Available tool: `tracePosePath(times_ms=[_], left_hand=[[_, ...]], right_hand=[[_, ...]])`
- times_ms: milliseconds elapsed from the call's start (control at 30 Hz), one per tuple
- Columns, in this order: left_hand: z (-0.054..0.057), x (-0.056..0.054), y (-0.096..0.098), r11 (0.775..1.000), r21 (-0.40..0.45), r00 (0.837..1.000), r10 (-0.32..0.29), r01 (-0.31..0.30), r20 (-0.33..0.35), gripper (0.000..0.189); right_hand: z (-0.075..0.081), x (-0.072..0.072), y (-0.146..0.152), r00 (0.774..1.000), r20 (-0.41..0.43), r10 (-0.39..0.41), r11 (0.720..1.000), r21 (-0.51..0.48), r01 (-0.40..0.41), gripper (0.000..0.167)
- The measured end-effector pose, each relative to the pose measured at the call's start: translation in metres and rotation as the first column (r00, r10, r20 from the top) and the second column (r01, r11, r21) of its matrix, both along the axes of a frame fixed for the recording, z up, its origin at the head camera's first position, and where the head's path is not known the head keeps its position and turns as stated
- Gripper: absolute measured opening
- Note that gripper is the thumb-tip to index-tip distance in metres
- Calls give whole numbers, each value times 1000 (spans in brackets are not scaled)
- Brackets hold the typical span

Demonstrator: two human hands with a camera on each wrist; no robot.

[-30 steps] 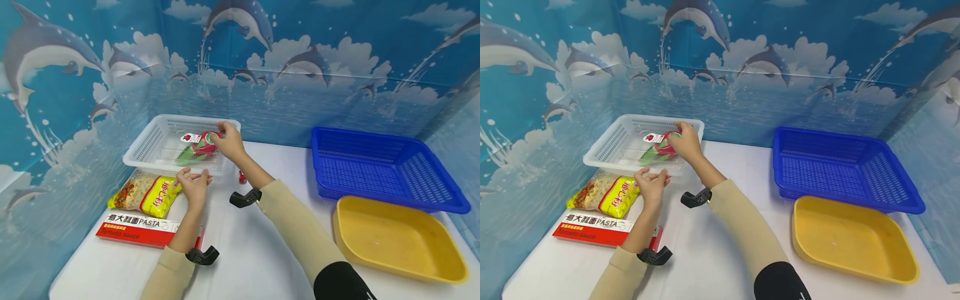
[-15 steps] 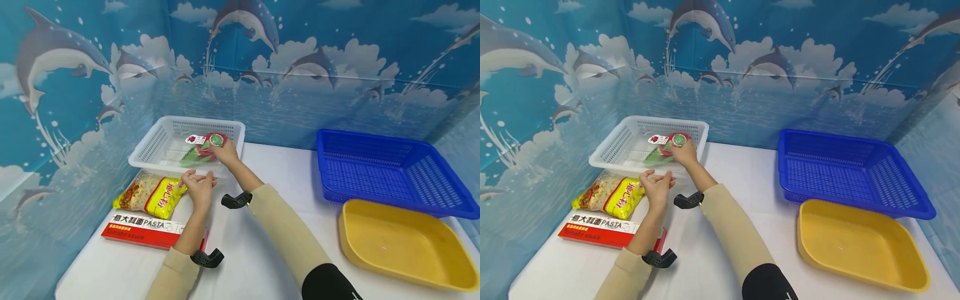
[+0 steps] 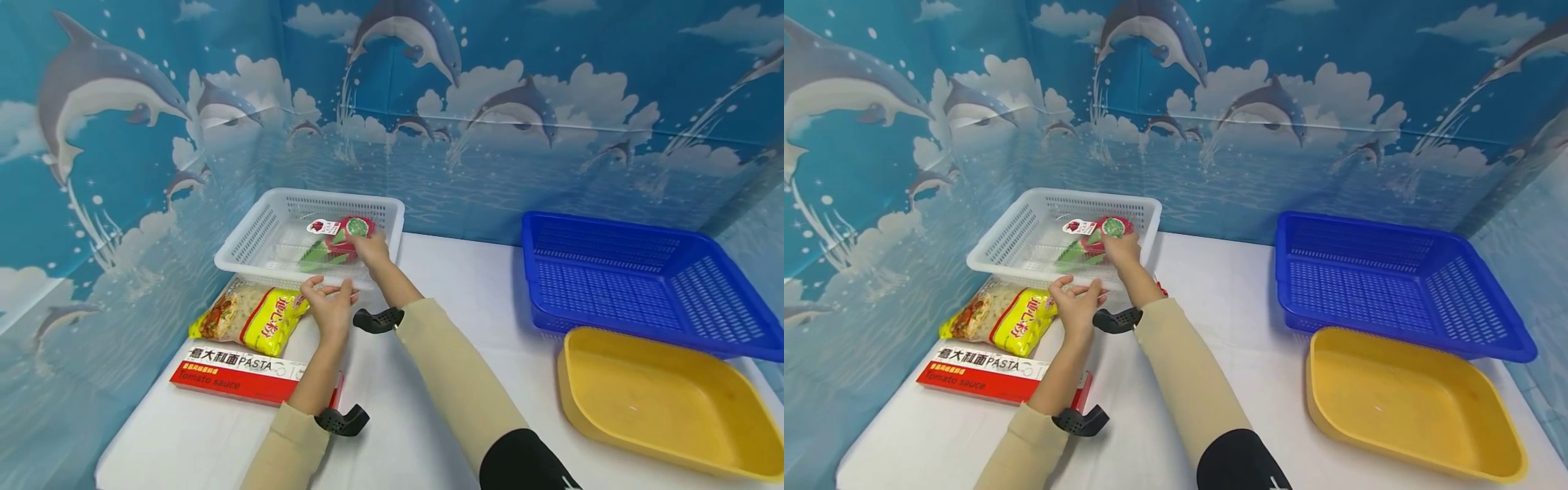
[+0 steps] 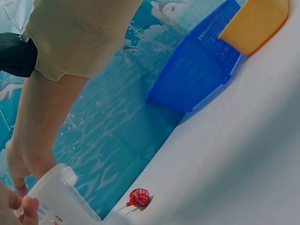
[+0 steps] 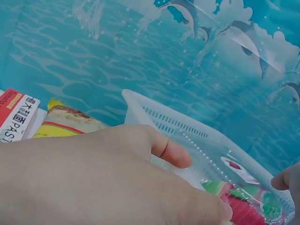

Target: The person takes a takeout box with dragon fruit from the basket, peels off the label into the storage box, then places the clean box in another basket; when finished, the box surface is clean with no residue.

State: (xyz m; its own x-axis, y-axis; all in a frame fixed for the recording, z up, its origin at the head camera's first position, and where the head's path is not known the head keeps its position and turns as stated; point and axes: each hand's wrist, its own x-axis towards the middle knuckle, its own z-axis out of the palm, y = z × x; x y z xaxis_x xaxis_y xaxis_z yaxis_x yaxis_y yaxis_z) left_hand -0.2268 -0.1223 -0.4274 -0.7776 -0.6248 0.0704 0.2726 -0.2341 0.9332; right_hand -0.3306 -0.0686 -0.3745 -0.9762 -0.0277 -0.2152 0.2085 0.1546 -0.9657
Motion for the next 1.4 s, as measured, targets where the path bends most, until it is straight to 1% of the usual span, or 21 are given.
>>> tracePosePath(times_ms=[67, 133, 233, 333, 467, 533, 633, 767, 867, 1033, 1167, 1300, 1400], left_hand=[[0, 0, 0, 1000, -3, 1000, -1, 1, 0, 50], [0, -1, 1, 1000, -10, 1000, -1, 1, 4, 50], [-1, -1, 1, 1000, -14, 1000, -2, 2, 11, 51], [-1, 0, 1, 1000, -14, 1000, -1, 1, 19, 51], [0, 1, 2, 1000, -17, 1000, -7, 7, 15, 51], [1, 1, 2, 1000, -16, 1000, -11, 11, 3, 50], [1, 0, 2, 1000, -14, 1000, -11, 11, -4, 50], [0, -1, 2, 1000, -23, 1000, -6, 6, 8, 49], [-1, -1, 1, 999, -38, 1000, -4, 5, 15, 50], [0, 2, -2, 998, -68, 999, -12, 15, 45, 50], [1, 3, -2, 997, -73, 997, -19, 24, 71, 51], [1, 3, -2, 998, -67, 997, -12, 16, 70, 51], [1, 2, -2, 998, -62, 998, -8, 12, 68, 51]], right_hand=[[0, -1, 0, 1000, 1, -9, 1000, -1, 9, 72], [-1, -1, -1, 1000, 4, -31, 999, -23, 31, 67], [0, 0, -2, 997, 22, -69, 994, -80, 71, 61], [1, 2, -4, 994, 50, -94, 983, -152, 100, 57], [0, 4, -6, 990, 88, -109, 976, -180, 124, 64], [-1, 4, -6, 989, 96, -113, 978, -167, 128, 68], [-2, 4, -6, 989, 101, -108, 982, -143, 122, 75], [-2, 7, -3, 993, 89, -78, 979, -179, 93, 81], [-2, 9, -2, 997, 74, -38, 977, -208, 53, 84], [-1, 11, -3, 999, 54, 4, 980, -201, 7, 86], [2, 12, -3, 1000, 23, 17, 979, -201, -12, 83], [2, 13, -3, 1000, -9, 30, 983, -184, -31, 73], [1, 12, -4, 999, -16, 33, 987, -159, -35, 64]])
